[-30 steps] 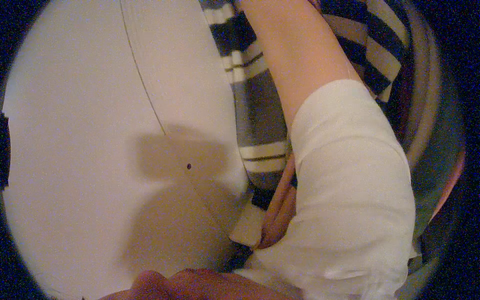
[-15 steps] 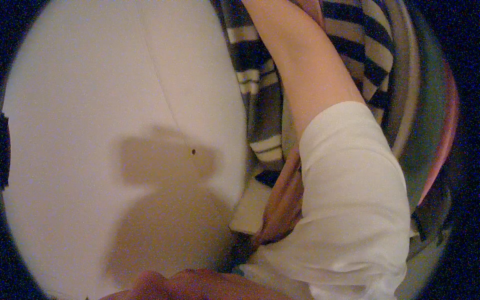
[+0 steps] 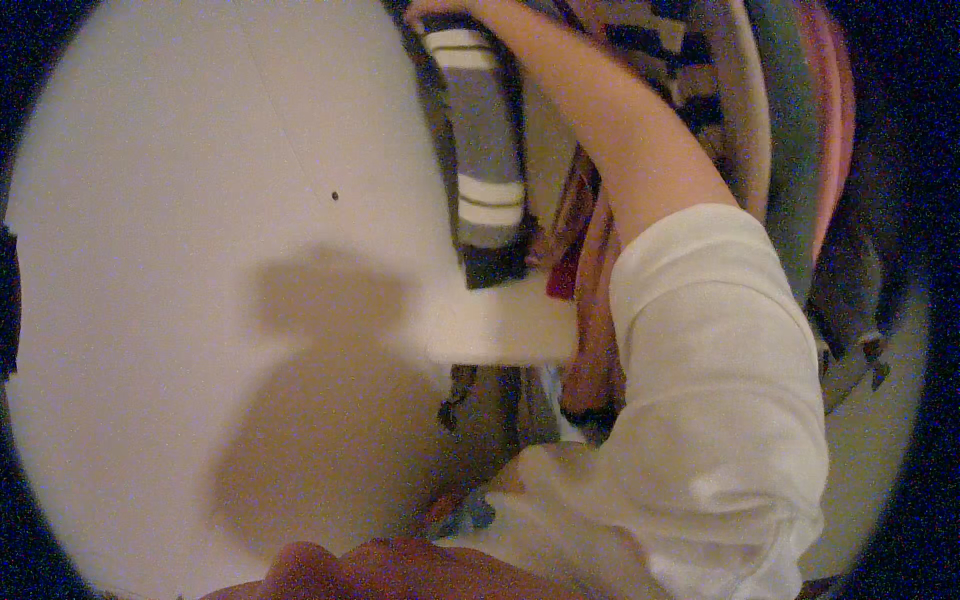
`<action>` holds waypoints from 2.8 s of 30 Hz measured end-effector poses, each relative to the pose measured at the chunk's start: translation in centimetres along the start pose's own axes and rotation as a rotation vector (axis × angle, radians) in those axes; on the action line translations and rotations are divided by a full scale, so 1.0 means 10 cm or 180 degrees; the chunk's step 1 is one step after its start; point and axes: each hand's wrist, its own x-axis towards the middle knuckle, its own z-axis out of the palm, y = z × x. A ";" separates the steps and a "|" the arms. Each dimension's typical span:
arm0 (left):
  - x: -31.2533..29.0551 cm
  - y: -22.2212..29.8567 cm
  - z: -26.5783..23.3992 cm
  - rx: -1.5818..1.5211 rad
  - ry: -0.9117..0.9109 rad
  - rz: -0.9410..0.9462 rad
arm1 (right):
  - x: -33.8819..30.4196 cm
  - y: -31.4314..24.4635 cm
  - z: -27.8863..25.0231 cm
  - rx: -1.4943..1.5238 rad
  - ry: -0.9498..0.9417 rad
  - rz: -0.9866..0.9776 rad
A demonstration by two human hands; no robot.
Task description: The person removes a striped shirt from a hanger and places it on a shelf. They then remove a pair of jeans and a pair of black shorts from hangers, briefly inspecting each item before placing them on a bed.
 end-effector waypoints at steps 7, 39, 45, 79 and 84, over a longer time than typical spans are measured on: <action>-1.24 -0.56 -0.28 -0.0523 0.0049 -0.0978 | -1.65 -0.71 0.58 0.1399 -0.2953 0.2043; -0.65 1.21 1.59 0.1616 -0.0147 0.2497 | -6.06 -2.58 -2.57 0.0808 -0.0428 0.1202; 0.06 1.92 2.68 0.3157 -0.0578 0.4347 | -6.45 -2.67 -2.85 0.0806 -0.0572 0.1482; 0.26 0.32 1.31 0.0869 0.0675 0.3006 | -8.84 -3.04 -1.44 0.0748 -0.0844 0.3761; -0.49 -0.62 2.10 0.1252 -0.1182 0.1258 | -9.30 -3.23 -2.02 0.0923 -0.0227 0.4547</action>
